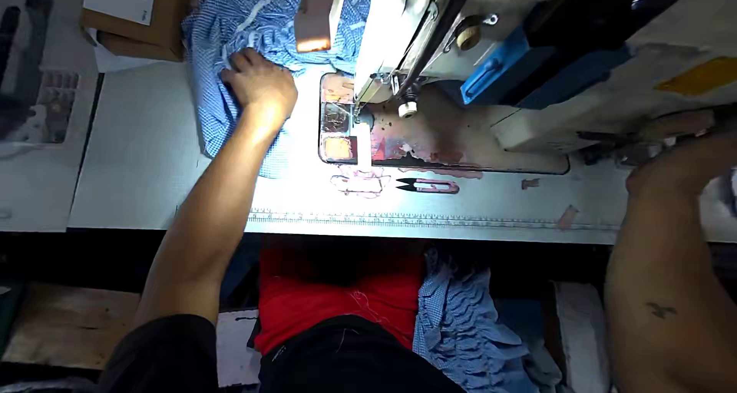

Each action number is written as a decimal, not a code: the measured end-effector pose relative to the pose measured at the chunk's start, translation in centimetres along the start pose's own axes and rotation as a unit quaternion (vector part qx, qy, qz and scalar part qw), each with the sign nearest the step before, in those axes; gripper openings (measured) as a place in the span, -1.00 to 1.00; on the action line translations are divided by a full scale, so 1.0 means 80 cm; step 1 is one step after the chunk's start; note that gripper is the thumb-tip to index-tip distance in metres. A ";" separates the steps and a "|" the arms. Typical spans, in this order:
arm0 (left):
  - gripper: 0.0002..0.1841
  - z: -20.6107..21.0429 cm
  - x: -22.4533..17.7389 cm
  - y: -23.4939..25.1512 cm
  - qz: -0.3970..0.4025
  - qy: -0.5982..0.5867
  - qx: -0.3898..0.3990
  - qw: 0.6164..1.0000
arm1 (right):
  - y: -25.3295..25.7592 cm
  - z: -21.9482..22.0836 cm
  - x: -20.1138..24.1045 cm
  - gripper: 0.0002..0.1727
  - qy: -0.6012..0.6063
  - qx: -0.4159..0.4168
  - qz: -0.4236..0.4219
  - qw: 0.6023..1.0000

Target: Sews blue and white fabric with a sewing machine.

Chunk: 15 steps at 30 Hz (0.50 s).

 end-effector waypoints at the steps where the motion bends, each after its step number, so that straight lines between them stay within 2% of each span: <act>1: -0.22 -0.002 0.016 -0.009 -0.002 0.004 -0.002 1.000 | -0.008 -0.006 0.006 -0.49 -0.018 -0.009 0.019 1.000; 3: -0.23 0.001 0.048 -0.055 0.026 0.019 -0.033 0.999 | -0.058 -0.001 0.037 -0.46 -0.066 -0.049 0.061 0.995; 4: -0.23 0.004 0.061 -0.086 0.039 0.030 -0.052 0.997 | -0.099 0.014 0.060 -0.44 -0.077 -0.041 0.048 0.995; 5: -0.25 0.005 0.069 -0.114 0.047 0.040 -0.077 0.995 | -0.145 0.036 0.078 -0.45 -0.100 0.007 -0.002 0.995; 6: -0.29 0.005 0.072 -0.137 0.055 0.046 -0.108 0.992 | -0.188 0.061 0.086 -0.47 -0.129 0.100 -0.072 0.984; 8: -0.51 0.005 0.068 -0.173 0.116 0.039 -0.183 0.975 | -0.259 0.115 0.096 -0.33 -0.219 0.307 -0.159 0.912; 10: -0.77 0.009 0.065 -0.184 0.246 -0.006 -0.226 0.942 | -0.284 0.153 0.091 -0.46 -0.270 0.400 -0.215 0.849; 12: -0.67 0.022 0.071 -0.169 0.354 -0.079 -0.177 0.915 | -0.280 0.165 0.088 -0.57 -0.305 0.419 -0.265 0.813; 13: -0.61 0.029 0.077 -0.156 0.353 -0.100 -0.148 0.919 | -0.277 0.166 0.088 -0.58 -0.323 0.418 -0.294 0.797; 15: -0.57 0.033 0.096 -0.127 0.274 -0.093 -0.113 0.951 | -0.276 0.168 0.088 -0.62 -0.335 0.403 -0.329 0.786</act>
Point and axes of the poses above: each hand's wrist, its own y-axis towards the middle knuckle, its own z-axis out of the palm, x = y × z, the point moved 2 cm from there along y, towards the middle knuckle, and after that the axes turned 7 degrees about y, right-handed, at the moved point
